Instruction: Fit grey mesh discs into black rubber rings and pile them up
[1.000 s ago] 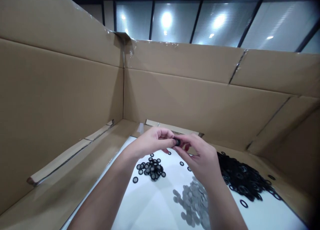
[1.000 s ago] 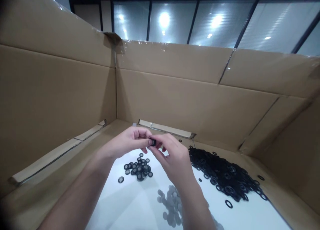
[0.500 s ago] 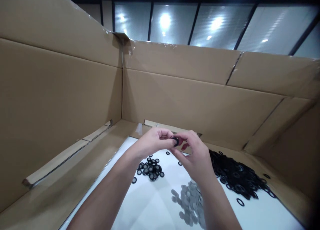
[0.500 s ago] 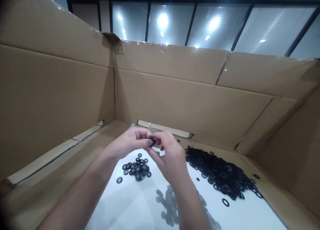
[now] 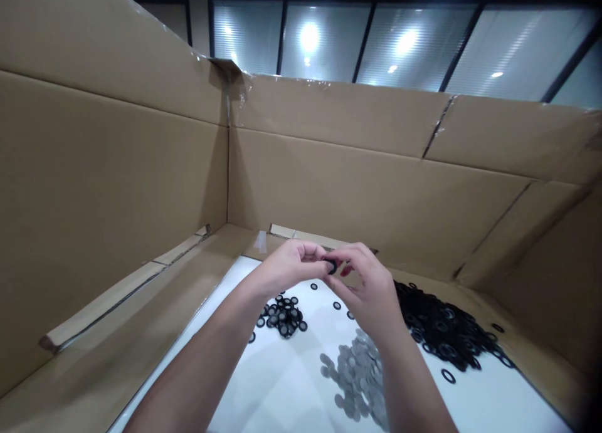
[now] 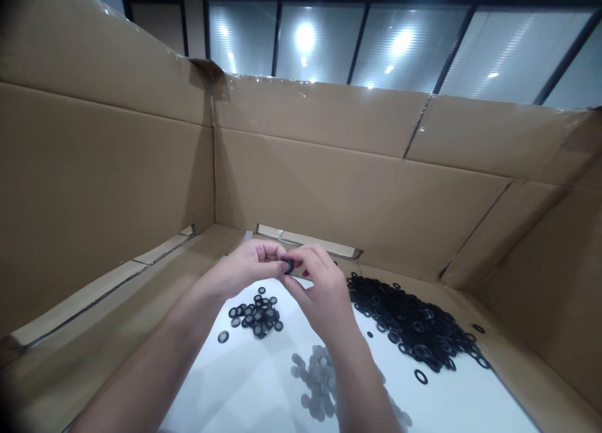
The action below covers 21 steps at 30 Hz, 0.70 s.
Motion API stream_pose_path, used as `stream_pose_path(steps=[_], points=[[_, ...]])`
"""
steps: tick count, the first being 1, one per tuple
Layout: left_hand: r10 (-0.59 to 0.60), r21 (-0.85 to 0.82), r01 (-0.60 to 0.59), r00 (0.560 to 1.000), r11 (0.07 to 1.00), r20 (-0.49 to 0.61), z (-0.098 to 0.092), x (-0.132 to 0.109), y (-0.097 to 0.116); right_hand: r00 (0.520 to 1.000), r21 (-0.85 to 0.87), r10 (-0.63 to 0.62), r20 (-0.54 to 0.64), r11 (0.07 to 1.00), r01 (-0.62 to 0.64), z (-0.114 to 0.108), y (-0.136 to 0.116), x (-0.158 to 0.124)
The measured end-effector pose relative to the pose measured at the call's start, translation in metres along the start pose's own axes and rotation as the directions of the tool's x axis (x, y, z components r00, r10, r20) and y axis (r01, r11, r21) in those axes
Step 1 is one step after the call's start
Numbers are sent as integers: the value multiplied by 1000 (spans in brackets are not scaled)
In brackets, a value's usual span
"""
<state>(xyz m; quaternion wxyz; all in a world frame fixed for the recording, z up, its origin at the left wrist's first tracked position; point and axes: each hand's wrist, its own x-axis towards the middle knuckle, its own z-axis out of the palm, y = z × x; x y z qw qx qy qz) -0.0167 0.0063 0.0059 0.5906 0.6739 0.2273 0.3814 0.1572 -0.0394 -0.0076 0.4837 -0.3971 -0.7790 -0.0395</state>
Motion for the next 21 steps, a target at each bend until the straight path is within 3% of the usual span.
stream_pose_path(steps=[3, 7, 9, 12, 15, 18, 21], points=[[8, 2, -8, 1000, 1000, 3, 0, 1, -2, 993, -57, 79, -89, 995, -85, 3, 0, -1], [16, 2, -16, 1000, 1000, 4, 1, 2, -5, 1000, 2, 6, 22, 1000, -6, 2, 3, -1], [19, 3, -19, 1000, 1000, 9, 1, 3, -6, 1000, -8, 8, 23, 1000, -8, 3, 4, -1], [14, 16, -14, 1000, 1000, 7, 3, 4, -7, 986, -64, 148, -83, 986, -153, 9, 3, -2], [24, 68, -22, 999, 997, -27, 2, 6, -7, 977, -39, 208, -48, 977, -210, 9, 7, -2], [5, 227, 14, 997, 974, -83, -4, 8, -9, 978, -13, 203, 41, 979, -203, -5, 29, -5], [-85, 528, 147, 987, 836, -139, -15, 12, -25, 924, -95, 379, 54, 923, -374, -26, 73, -21]])
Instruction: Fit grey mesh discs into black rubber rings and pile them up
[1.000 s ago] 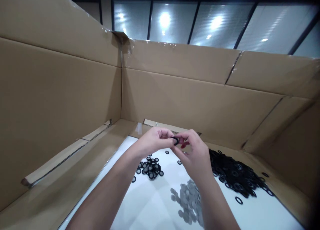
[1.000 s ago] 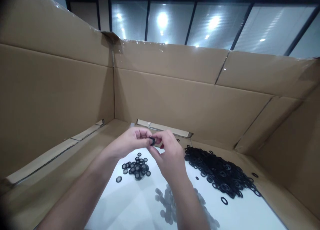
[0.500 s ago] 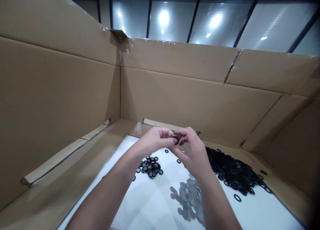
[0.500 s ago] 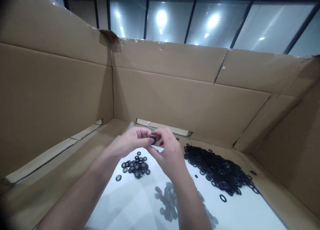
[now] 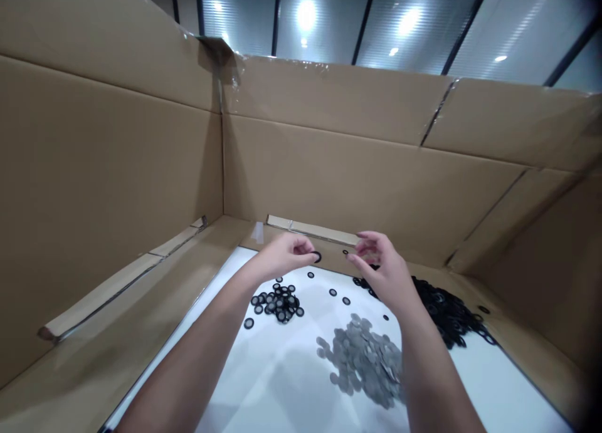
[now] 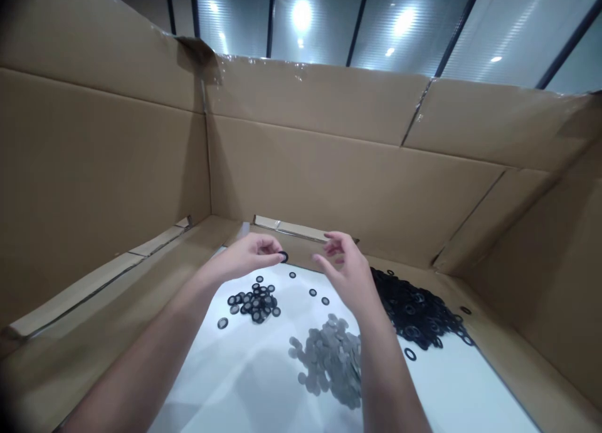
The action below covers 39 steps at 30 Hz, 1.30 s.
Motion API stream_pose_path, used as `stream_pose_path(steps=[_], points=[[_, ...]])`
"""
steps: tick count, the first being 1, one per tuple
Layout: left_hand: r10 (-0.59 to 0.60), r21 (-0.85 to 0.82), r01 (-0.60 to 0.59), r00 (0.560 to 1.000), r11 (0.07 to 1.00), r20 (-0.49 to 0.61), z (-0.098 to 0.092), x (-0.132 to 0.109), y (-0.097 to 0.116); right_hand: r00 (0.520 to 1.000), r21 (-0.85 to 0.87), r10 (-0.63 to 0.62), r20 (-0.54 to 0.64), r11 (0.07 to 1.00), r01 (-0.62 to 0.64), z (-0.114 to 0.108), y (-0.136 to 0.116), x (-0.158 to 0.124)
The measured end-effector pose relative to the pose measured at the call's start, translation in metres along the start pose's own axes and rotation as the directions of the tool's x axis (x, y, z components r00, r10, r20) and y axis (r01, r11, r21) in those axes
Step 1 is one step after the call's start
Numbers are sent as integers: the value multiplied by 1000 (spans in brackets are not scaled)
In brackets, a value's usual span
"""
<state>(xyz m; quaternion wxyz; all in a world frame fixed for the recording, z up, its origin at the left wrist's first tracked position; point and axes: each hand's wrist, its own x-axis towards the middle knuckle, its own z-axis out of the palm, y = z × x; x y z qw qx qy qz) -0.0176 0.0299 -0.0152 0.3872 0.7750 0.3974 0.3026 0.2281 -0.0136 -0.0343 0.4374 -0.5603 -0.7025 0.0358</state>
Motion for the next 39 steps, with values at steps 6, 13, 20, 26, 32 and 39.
stream_pose_path(steps=[6, 13, 20, 26, 32, 39], points=[[-199, 213, 186, 979, 959, 44, 15, 6, -82, 946, -328, 315, 82, 904, -273, -29, 115, -45], [-235, 313, 231, 972, 921, -25, 27, -16, -147, 866, -557, 499, 45, 731, -393, -37, 171, -103], [-146, 325, 184, 980, 927, -138, 31, -23, -151, 845, -653, 534, 43, 655, -381, -18, 181, -103], [-68, 286, 102, 990, 953, -123, 43, -29, -134, 874, -598, 485, 36, 711, -370, -14, 175, -97], [-1, 231, 12, 999, 973, -46, 66, -35, -116, 907, -336, 412, 92, 870, -361, -7, 142, -88], [141, -46, -138, 987, 989, 80, 93, -46, -90, 894, 202, 118, 433, 954, -224, 54, 38, -95]])
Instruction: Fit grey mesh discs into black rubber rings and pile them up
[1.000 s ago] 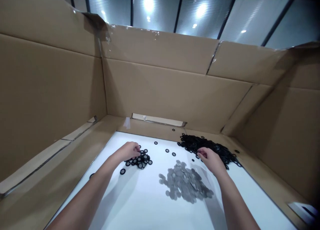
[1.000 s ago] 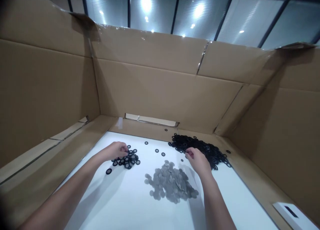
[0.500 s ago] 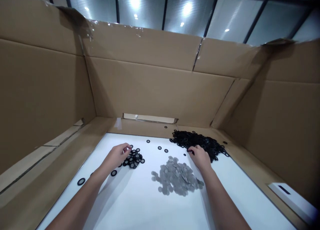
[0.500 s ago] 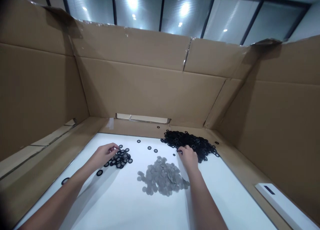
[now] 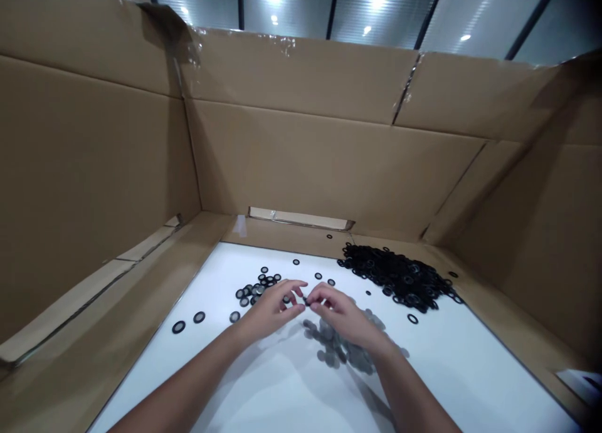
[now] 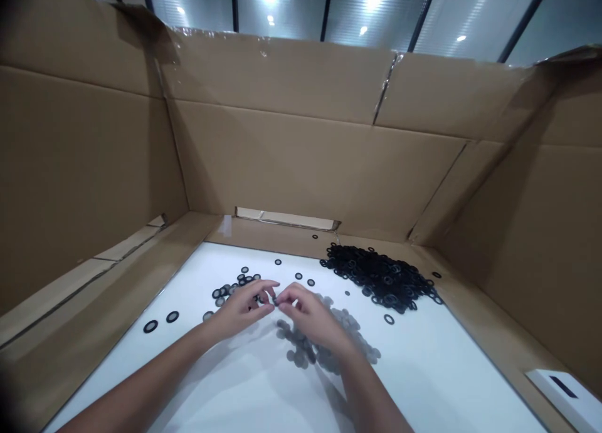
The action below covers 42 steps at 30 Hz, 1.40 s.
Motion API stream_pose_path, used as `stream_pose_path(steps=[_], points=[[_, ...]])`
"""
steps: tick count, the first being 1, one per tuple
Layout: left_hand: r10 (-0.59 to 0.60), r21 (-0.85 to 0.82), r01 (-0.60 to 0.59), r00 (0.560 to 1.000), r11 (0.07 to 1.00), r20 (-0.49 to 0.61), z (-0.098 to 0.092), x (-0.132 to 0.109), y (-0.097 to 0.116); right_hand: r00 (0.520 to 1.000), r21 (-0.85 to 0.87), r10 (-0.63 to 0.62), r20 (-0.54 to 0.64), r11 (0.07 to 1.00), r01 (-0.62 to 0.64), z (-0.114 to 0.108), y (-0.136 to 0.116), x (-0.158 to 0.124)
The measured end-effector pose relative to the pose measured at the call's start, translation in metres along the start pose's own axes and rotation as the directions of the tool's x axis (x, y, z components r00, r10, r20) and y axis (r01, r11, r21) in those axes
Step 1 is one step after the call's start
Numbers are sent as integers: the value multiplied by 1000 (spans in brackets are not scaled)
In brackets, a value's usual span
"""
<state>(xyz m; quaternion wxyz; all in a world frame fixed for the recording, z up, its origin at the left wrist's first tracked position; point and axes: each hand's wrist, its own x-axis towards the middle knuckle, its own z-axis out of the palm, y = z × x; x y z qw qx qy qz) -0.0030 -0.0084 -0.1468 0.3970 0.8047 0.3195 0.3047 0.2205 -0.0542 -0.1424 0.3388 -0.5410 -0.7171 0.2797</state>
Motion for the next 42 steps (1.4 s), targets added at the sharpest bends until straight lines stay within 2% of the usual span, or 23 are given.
stream_pose_path(steps=[3, 6, 10, 13, 18, 24, 25, 27, 29, 31, 35, 37, 40, 42], points=[[-6, -89, 5, 1000, 996, -8, 3, -1, -1, 999, 91, -4, 39, 996, 0, 19, -11, -1], [-51, -87, 46, 997, 995, -57, -1, 1, -8, 999, 91, 21, 44, 996, -25, 17, -8, -5], [-104, -111, 93, 989, 989, -103, -7, 3, -17, 981, -95, 34, 192, 995, -16, 5, -6, -15], [-125, -107, 113, 986, 988, -112, -9, 4, -20, 958, -209, 39, 284, 978, 22, 4, -11, -19], [-139, -66, 132, 984, 989, -115, -8, 3, -17, 957, -268, 36, 289, 963, 44, 12, -16, -17], [-148, -117, 136, 983, 984, -105, -9, 4, -10, 965, -157, 39, 259, 988, 2, 2, -16, -18], [-152, -141, 138, 983, 980, -99, -10, 5, -8, 970, -123, 39, 240, 992, -10, -1, -16, -18], [-161, -191, 141, 983, 971, -91, -11, 9, 0, 988, 54, 34, 152, 998, -43, -8, -18, -13], [-162, -231, 138, 982, 963, -92, -14, 17, 12, 999, 283, 34, 31, 958, -41, -16, -22, -4], [-150, -259, 119, 983, 959, -103, -20, 26, 28, 997, 425, 30, -76, 905, 5, -26, -30, 7], [-61, -335, 1, 984, 942, -169, -39, 48, 65, 974, 470, -20, -226, 873, 127, -51, -61, 32], [-26, -386, -52, 981, 921, -194, -50, 57, 80, 943, 458, -36, -332, 867, 195, -61, -82, 42], [14, -449, -113, 976, 886, -218, -61, 64, 95, 889, 381, -48, -455, 892, 243, -70, -108, 48], [45, -486, -153, 973, 860, -227, -65, 64, 100, 876, 340, -41, -481, 912, 230, -71, -118, 49]])
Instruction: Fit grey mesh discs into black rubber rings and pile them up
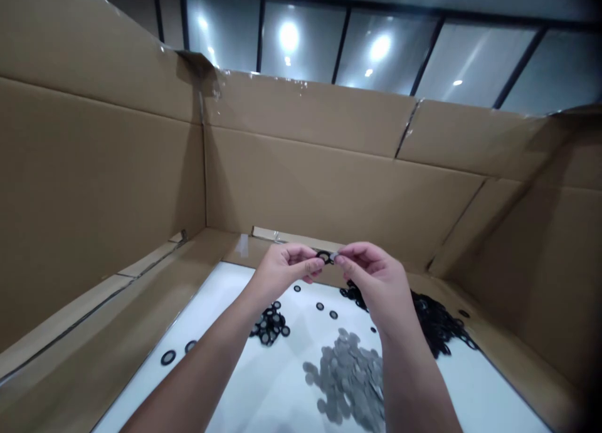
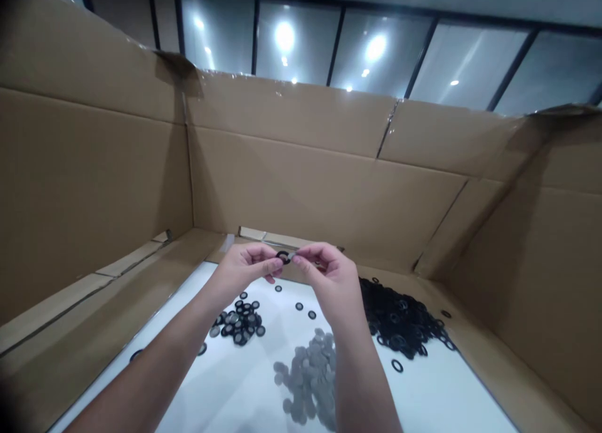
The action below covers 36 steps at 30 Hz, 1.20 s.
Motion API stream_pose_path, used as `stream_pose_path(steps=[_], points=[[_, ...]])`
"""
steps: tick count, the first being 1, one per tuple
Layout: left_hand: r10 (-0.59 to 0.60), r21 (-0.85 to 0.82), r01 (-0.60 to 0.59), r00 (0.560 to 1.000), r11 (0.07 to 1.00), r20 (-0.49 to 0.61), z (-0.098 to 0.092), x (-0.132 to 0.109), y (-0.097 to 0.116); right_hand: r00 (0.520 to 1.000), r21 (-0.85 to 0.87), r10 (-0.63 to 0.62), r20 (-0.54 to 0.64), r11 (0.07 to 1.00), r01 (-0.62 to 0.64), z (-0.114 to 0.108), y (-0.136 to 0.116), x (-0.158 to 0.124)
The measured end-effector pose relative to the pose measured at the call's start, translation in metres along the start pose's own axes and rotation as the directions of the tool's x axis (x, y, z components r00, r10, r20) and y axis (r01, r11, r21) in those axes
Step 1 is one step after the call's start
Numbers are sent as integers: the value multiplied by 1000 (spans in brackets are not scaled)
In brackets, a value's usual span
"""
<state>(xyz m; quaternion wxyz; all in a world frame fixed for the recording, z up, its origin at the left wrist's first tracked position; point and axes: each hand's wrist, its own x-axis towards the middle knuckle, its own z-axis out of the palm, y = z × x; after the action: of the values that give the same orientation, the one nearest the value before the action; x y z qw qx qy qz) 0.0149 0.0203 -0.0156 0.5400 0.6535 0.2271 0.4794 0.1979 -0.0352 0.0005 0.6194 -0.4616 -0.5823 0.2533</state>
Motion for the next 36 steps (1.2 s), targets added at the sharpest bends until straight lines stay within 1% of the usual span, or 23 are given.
stream_pose_path(steps=[2, 5, 9, 13, 15, 17, 20, 23, 25, 28, 31, 34, 36], points=[[12, -32, -11, 1000, 999, 16, 0, -2, 5, 999, -26, 26, 31, 999, -25, 3, -4, -1], [35, -22, -35, 999, 999, 19, 1, -7, 11, 996, -39, 34, 80, 999, -31, 6, -5, -5], [97, -26, -97, 995, 995, -12, 6, -12, 16, 999, -9, -22, 43, 1000, 22, 13, -6, -7], [156, -3, -156, 988, 988, -10, 10, -17, 22, 1000, 30, -29, -6, 999, 29, 15, -7, -8], [181, 13, -181, 983, 983, 13, 10, -20, 27, 1000, 31, -21, 8, 999, 21, 15, -9, -8], [198, 42, -200, 979, 979, 49, 9, -23, 31, 999, 8, -10, 51, 1000, 10, 13, -12, -10], [181, 66, -185, 981, 980, 66, 7, -26, 33, 996, -21, -10, 90, 1000, 12, 12, -16, -13], [133, 28, -133, 991, 991, 4, 4, -26, 29, 994, -49, -14, 111, 999, 20, 13, -16, -15], [124, 16, -123, 992, 992, -25, 2, -26, 26, 992, -68, -24, 126, 997, 33, 16, -14, -16], [159, 44, -157, 987, 987, -34, 0, -27, 28, 987, -76, -56, 149, 995, 68, 19, -16, -17], [192, 88, -189, 981, 978, -28, 0, -31, 34, 982, -113, -56, 180, 991, 77, 20, -26, -22], [207, 92, -205, 978, 974, -10, 3, -35, 40, 982, -173, -53, 183, 981, 86, 18, -36, -28], [220, 116, -216, 975, 969, -18, 5, -37, 43, 983, -202, -51, 176, 975, 87, 17, -41, -31]])
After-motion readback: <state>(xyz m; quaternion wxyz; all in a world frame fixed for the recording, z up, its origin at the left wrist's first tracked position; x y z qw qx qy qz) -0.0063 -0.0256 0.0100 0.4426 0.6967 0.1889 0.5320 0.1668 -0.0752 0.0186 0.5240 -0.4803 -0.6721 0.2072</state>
